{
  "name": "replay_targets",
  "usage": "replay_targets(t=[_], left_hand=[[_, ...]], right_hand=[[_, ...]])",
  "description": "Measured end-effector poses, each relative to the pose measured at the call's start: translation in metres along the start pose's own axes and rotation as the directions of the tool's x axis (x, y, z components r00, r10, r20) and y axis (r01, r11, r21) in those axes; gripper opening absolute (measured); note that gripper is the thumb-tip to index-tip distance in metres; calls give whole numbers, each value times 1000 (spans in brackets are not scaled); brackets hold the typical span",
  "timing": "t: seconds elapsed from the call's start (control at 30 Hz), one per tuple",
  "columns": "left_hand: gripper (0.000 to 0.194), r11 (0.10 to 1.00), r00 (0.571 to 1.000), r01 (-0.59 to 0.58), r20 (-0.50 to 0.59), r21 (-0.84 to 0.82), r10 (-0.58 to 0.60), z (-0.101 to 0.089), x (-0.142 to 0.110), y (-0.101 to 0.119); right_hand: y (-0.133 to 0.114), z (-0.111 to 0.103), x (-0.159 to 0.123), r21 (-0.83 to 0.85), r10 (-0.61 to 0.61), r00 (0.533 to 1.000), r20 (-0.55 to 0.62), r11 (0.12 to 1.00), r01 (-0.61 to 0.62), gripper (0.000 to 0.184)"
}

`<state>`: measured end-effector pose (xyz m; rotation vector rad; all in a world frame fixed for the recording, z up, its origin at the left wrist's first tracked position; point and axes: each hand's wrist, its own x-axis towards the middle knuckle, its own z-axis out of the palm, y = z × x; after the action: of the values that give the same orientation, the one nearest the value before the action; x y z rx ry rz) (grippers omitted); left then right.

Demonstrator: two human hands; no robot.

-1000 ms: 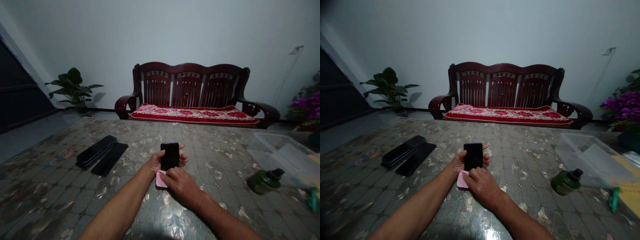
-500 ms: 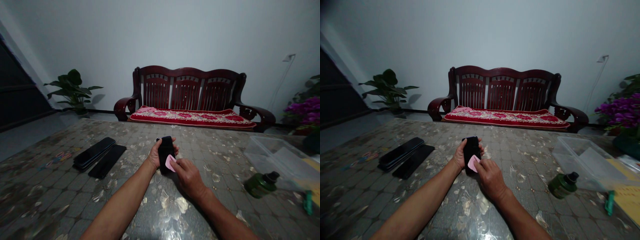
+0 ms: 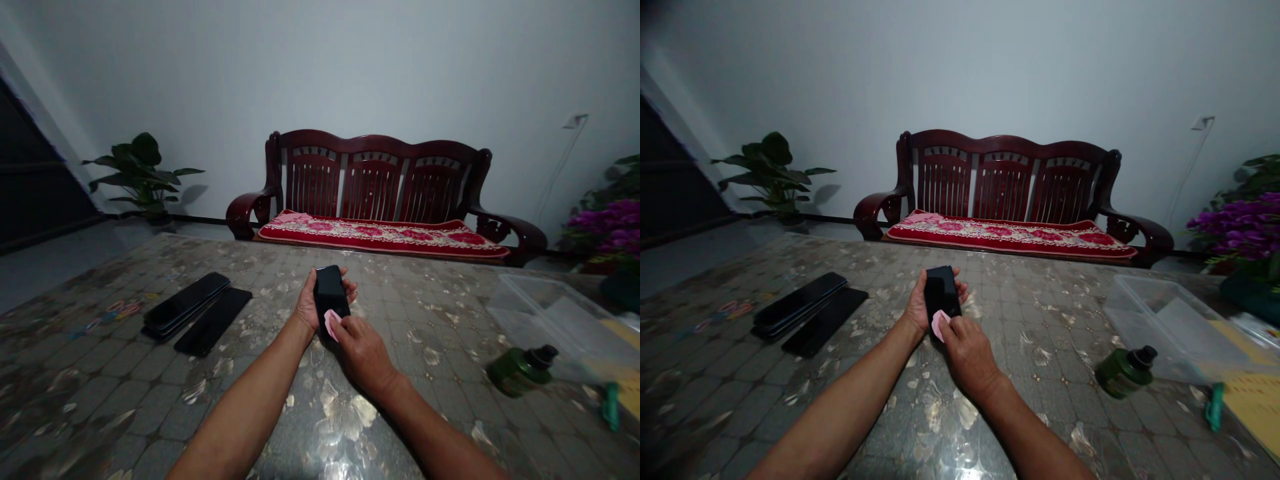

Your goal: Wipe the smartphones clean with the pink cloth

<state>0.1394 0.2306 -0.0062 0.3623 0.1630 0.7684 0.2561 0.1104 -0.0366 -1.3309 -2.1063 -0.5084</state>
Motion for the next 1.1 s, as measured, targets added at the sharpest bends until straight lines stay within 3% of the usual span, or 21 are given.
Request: replay_targets(t=[0.13, 0.3, 0.4, 0.53, 0.67, 0.87, 1.0, 1.1], left_hand=[[69, 1000, 1000, -6, 8, 3, 6, 0, -2, 2], [69, 1000, 1000, 15, -8, -25, -15, -2, -2, 1], [66, 999, 1000, 14, -8, -35, -14, -2, -1, 0], [68, 999, 1000, 16, 10, -40, -15, -1, 0, -1], [71, 1000, 1000, 4, 22, -26, -3, -2, 0, 0], [76, 1000, 1000, 1, 21, -11, -1, 0, -2, 1], [81, 1000, 1000, 18, -4, 12, -18, 1, -2, 1], [81, 1000, 1000, 5, -2, 21, -5, -2, -1, 3]], right_hand=[[-5, -1, -3, 51, -7, 1000, 13, 999, 6, 36], [5, -3, -5, 225, 133, 991, 8, 965, -131, 49], [11, -3, -3, 170, 172, 985, -5, 971, -168, 49], [5, -4, -2, 17, 93, 996, -14, 996, -92, 44], [-6, -6, -4, -7, -30, 999, 42, 1000, 31, 32], [4, -9, -1, -55, 28, 998, -64, 998, -31, 35], [1, -9, -3, 18, -31, 999, -14, 999, 31, 35], [-2, -8, -8, 130, 7, 1000, 21, 991, -10, 38]])
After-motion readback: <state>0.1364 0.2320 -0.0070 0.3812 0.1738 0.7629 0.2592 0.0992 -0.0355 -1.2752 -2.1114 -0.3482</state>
